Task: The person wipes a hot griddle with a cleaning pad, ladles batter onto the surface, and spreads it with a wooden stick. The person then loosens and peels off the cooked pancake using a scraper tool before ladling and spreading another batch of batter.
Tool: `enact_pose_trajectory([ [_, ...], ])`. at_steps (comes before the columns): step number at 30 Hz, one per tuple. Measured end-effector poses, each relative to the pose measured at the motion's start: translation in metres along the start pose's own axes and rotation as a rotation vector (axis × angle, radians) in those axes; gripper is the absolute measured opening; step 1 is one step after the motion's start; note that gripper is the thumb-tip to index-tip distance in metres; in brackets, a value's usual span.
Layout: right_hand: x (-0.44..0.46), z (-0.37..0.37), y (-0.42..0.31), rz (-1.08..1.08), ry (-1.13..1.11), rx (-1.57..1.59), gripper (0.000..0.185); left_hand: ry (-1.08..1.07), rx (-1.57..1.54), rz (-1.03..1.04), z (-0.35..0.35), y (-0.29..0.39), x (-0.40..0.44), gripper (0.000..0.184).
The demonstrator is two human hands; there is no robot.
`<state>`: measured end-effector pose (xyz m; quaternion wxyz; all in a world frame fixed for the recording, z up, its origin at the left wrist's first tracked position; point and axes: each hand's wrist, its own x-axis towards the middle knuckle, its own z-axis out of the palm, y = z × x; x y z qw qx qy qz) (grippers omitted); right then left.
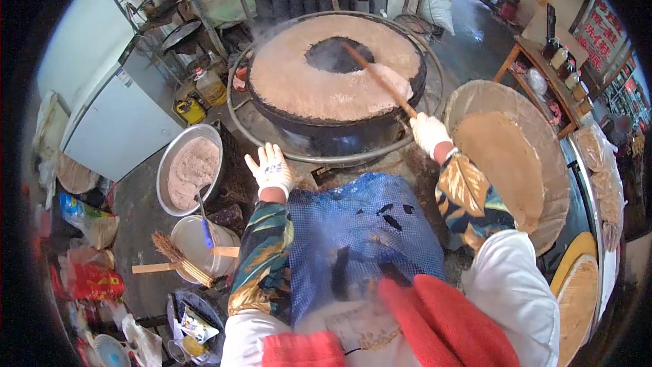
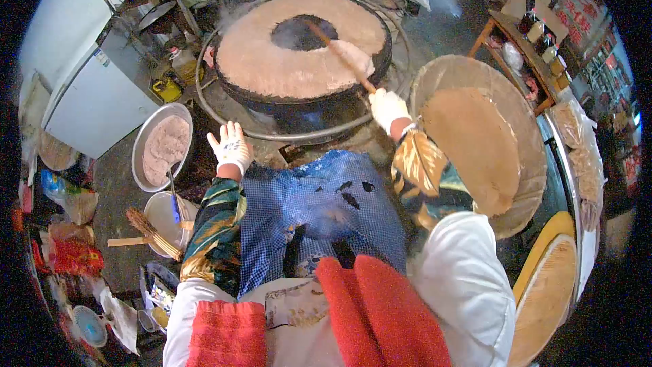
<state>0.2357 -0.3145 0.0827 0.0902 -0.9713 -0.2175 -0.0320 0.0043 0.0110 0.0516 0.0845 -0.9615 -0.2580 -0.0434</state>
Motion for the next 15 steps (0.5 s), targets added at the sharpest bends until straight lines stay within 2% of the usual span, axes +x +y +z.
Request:
enact_pose_trajectory([
  [1, -0.014, -0.018, -0.013, -0.063, -0.092, -0.006, 0.036, 0.103, -0.075, 0.037, 0.0, 0.005, -0.003, 0.06],
  [2, -0.017, -0.014, -0.014, -0.128, -0.153, -0.053, 0.035, 0.163, -0.176, 0.095, -0.035, 0.022, -0.011, 0.052],
  [3, -0.014, -0.01, -0.008, -0.063, -0.124, -0.04, 0.035, 0.242, -0.302, 0.201, -0.05, 0.041, -0.018, 0.045],
  [5, -0.003, 0.014, 0.017, 0.03, -0.039, -0.01, 0.035, 0.185, -0.341, 0.319, -0.06, 0.079, -0.03, 0.04],
  [8, 0.008, 0.0, 0.006, -0.038, -0.019, 0.004, 0.032, 0.26, -0.284, 0.345, -0.025, 0.106, -0.042, 0.055],
  [9, 0.001, -0.008, -0.001, -0.06, -0.041, 0.004, 0.033, 0.142, -0.237, 0.318, -0.016, 0.107, -0.042, 0.062],
  [12, -0.016, 0.0, 0.0, -0.147, -0.17, -0.082, 0.035, 0.152, -0.146, 0.312, -0.014, 0.094, -0.042, 0.06],
  [15, 0.003, 0.014, 0.02, 0.053, -0.097, -0.001, 0.038, 0.138, -0.124, 0.301, -0.013, 0.081, -0.032, 0.055],
])
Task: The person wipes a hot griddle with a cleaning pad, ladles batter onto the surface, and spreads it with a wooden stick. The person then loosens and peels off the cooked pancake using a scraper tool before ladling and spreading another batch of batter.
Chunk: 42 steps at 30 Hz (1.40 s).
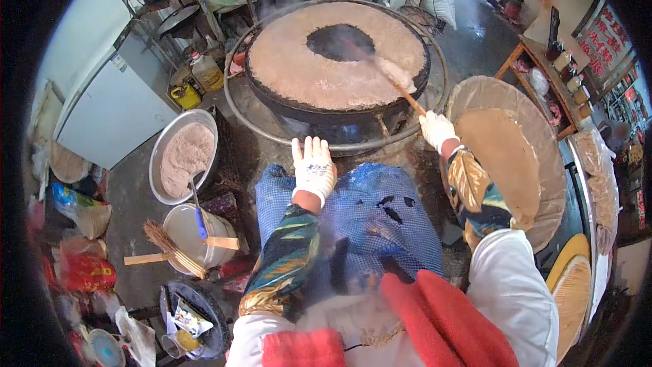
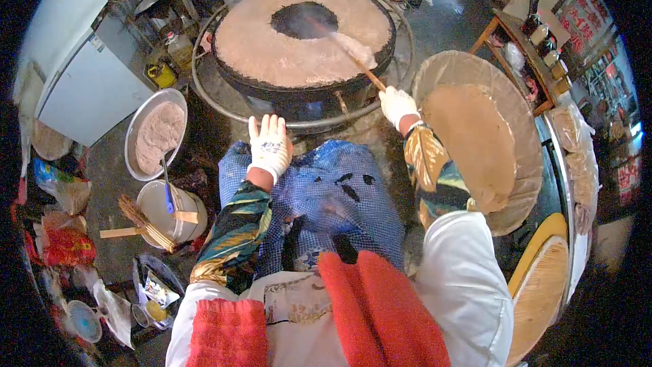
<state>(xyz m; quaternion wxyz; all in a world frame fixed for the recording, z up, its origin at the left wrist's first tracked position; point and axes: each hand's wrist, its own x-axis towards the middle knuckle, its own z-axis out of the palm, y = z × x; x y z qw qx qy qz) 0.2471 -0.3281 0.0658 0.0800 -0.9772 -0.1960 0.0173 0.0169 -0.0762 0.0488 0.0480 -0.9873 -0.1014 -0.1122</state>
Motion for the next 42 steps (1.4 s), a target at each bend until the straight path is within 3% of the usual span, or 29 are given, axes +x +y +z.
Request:
enact_pose_trajectory([
  [4, 0.002, -0.017, -0.029, -0.043, -0.007, 0.042, 0.038, 0.125, 0.044, 0.02, 0.017, -0.023, 0.004, 0.043],
  [9, -0.063, -0.032, -0.019, -0.199, -0.039, 0.077, 0.034, 0.054, 0.025, -0.075, 0.011, -0.049, 0.006, 0.032],
  [14, -0.113, -0.033, 0.012, -0.101, -0.149, -0.038, 0.035, 0.098, 0.07, -0.169, 0.001, -0.059, 0.001, 0.049],
  [15, -0.11, -0.029, 0.015, -0.101, -0.156, -0.041, 0.035, 0.09, 0.066, -0.17, -0.02, -0.044, 0.002, 0.049],
  [17, -0.1, -0.021, 0.022, -0.14, -0.151, -0.101, 0.037, -0.158, -0.224, -0.066, -0.058, -0.001, 0.005, 0.05],
  [19, -0.084, -0.017, 0.014, -0.154, -0.141, -0.103, 0.038, -0.157, -0.296, -0.003, -0.049, 0.035, 0.007, 0.053],
  [21, -0.062, -0.01, 0.007, -0.195, -0.09, -0.115, 0.037, 0.159, -0.231, 0.053, -0.01, 0.059, 0.004, 0.053],
  [22, -0.051, -0.012, 0.002, -0.203, -0.115, -0.125, 0.037, 0.155, -0.236, 0.042, -0.006, 0.065, 0.005, 0.058],
  [32, 0.043, -0.008, -0.035, -0.137, -0.039, -0.061, 0.038, 0.102, -0.18, 0.039, 0.0, 0.005, -0.001, 0.055],
  [39, -0.013, -0.036, -0.042, -0.259, -0.182, -0.08, 0.045, 0.132, -0.259, -0.088, -0.003, -0.025, -0.003, 0.057],
  [40, -0.001, -0.017, -0.022, -0.126, -0.229, -0.152, 0.045, 0.141, -0.253, -0.094, -0.002, -0.03, -0.004, 0.057],
  [42, 0.016, -0.015, 0.001, -0.07, -0.133, -0.277, 0.043, 0.139, -0.238, -0.104, 0.0, -0.04, -0.005, 0.056],
])
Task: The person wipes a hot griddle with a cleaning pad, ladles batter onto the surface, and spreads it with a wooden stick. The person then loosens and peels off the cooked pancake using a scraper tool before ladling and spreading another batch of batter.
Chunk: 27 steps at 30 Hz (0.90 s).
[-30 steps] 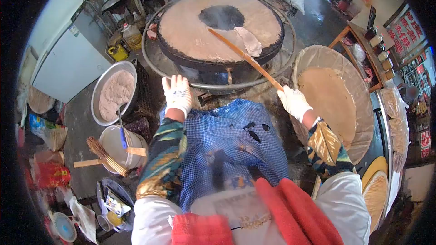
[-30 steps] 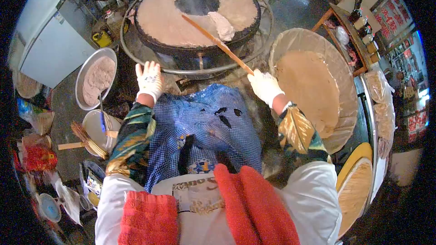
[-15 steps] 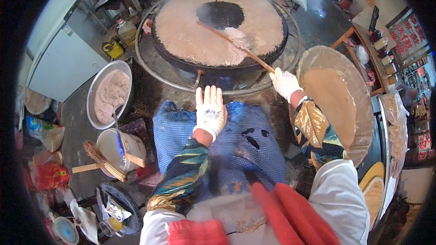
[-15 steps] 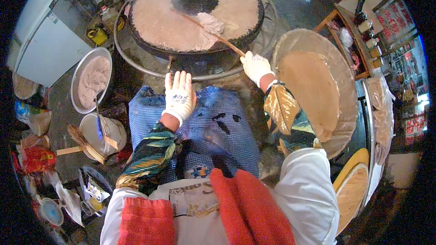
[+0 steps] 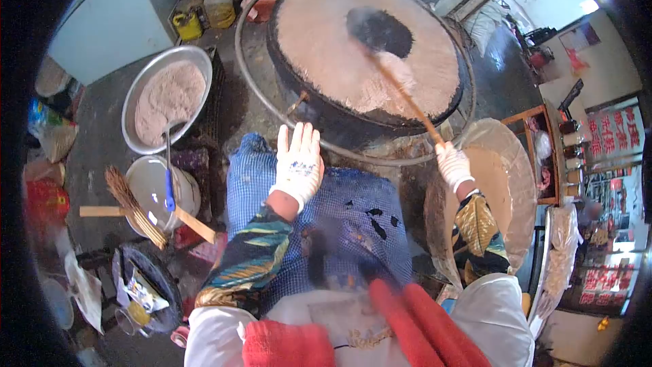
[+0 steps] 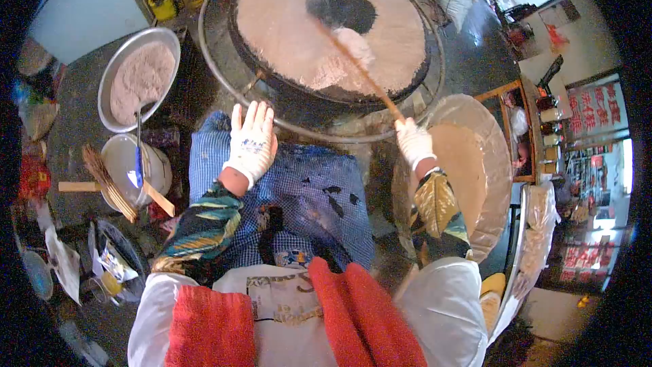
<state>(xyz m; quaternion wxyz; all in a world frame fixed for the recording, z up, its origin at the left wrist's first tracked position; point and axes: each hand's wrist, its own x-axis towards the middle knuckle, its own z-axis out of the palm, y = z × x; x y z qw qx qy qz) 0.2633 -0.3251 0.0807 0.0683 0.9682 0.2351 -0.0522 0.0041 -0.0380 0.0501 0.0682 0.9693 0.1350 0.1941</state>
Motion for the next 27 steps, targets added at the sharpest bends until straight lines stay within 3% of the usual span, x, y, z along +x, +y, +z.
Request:
enact_pose_trajectory([
  [4, 0.021, -0.011, 0.001, -0.101, 0.196, -0.019, 0.037, -0.022, 0.018, -0.057, -0.005, -0.013, 0.004, 0.054],
  [8, -0.016, -0.018, -0.027, -0.316, 0.194, 0.101, 0.034, -0.023, 0.062, -0.107, -0.005, -0.025, 0.007, 0.055],
  [9, -0.018, -0.015, -0.028, -0.315, 0.049, 0.039, 0.037, -0.036, 0.058, -0.122, -0.004, -0.029, 0.009, 0.055],
  [11, -0.01, 0.006, -0.02, -0.307, 0.095, 0.049, 0.042, -0.004, 0.071, -0.134, -0.004, -0.036, 0.01, 0.055],
  [12, -0.004, 0.003, -0.015, -0.157, 0.042, 0.022, 0.046, -0.023, 0.094, -0.139, -0.006, -0.039, 0.011, 0.053],
  [15, 0.028, 0.0, 0.013, -0.053, 0.177, 0.044, 0.04, -0.137, 0.227, -0.165, -0.004, -0.049, 0.015, 0.046],
  [19, 0.007, -0.014, -0.006, -0.189, 0.188, 0.04, 0.04, -0.184, 0.255, -0.228, -0.008, -0.058, 0.025, 0.043],
  [20, 0.014, 0.001, 0.0, -0.154, 0.127, -0.062, 0.041, -0.211, 0.26, -0.251, -0.008, -0.058, 0.025, 0.043],
  [21, 0.02, 0.009, 0.012, -0.151, 0.117, -0.067, 0.041, -0.055, 0.221, -0.23, 0.016, -0.072, 0.021, 0.056],
  [23, 0.029, 0.011, 0.013, -0.038, 0.271, -0.025, 0.036, -0.106, 0.246, -0.265, 0.004, -0.072, 0.027, 0.056],
  [27, 0.021, 0.002, -0.008, -0.081, 0.207, 0.044, 0.041, -0.174, 0.297, -0.293, -0.001, -0.085, 0.037, 0.055],
])
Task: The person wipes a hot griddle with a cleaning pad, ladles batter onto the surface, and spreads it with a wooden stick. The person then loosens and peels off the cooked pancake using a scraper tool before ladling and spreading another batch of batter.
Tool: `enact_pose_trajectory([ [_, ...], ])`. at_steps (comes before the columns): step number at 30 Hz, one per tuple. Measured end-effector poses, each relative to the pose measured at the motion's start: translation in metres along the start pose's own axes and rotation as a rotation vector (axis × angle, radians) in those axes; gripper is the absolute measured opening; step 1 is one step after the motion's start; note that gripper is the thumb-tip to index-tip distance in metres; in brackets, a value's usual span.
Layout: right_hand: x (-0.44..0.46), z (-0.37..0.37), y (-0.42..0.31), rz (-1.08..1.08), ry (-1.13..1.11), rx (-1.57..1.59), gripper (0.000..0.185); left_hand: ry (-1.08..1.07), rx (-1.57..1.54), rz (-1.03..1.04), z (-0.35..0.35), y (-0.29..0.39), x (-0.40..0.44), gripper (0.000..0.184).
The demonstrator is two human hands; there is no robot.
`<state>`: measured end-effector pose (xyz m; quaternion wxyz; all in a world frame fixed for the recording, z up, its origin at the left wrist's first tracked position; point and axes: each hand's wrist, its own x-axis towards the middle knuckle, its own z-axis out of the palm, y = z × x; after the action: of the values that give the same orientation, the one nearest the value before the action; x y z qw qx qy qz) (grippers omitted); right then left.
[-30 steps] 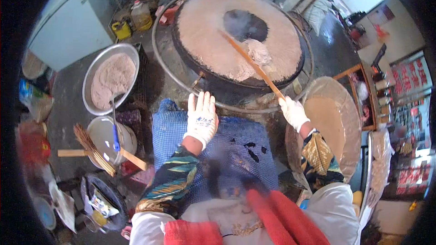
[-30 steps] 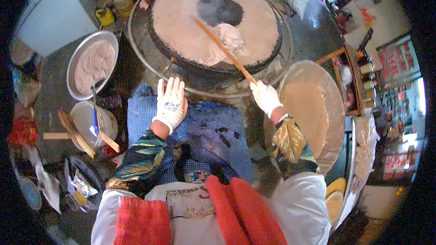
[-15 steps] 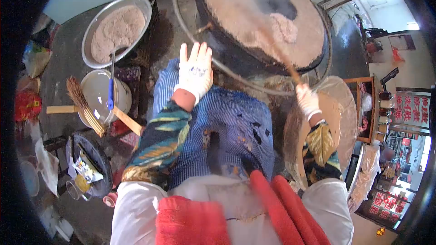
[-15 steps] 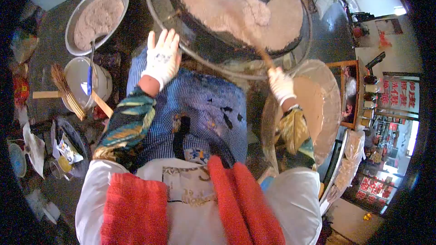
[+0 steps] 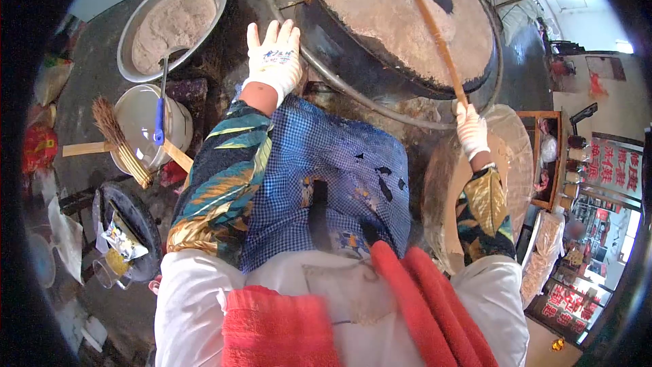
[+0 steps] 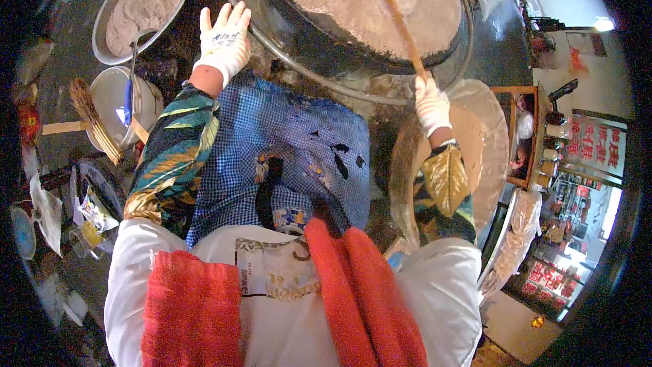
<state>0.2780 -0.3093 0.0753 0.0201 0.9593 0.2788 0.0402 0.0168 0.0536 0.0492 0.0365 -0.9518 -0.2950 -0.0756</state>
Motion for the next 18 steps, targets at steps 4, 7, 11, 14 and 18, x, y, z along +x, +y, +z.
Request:
enact_pose_trajectory([
  [4, 0.005, 0.027, 0.024, 0.008, -0.007, -0.045, 0.04, -0.065, 0.001, -0.045, 0.003, -0.01, 0.011, 0.056],
  [7, 0.019, -0.003, 0.003, 0.02, -0.017, -0.054, 0.037, 0.047, 0.014, -0.091, 0.021, -0.024, 0.028, 0.057],
  [11, 0.008, 0.001, -0.018, -0.091, -0.009, -0.043, 0.036, 0.125, -0.14, -0.025, -0.04, 0.007, 0.013, 0.037],
  [14, 0.023, 0.018, 0.002, 0.039, 0.005, -0.046, 0.039, 0.273, -0.381, 0.219, -0.042, 0.074, -0.029, 0.027],
  [18, 0.026, -0.004, -0.025, -0.13, 0.044, -0.094, 0.04, 0.084, -0.243, 0.29, -0.011, 0.122, -0.084, 0.047],
])
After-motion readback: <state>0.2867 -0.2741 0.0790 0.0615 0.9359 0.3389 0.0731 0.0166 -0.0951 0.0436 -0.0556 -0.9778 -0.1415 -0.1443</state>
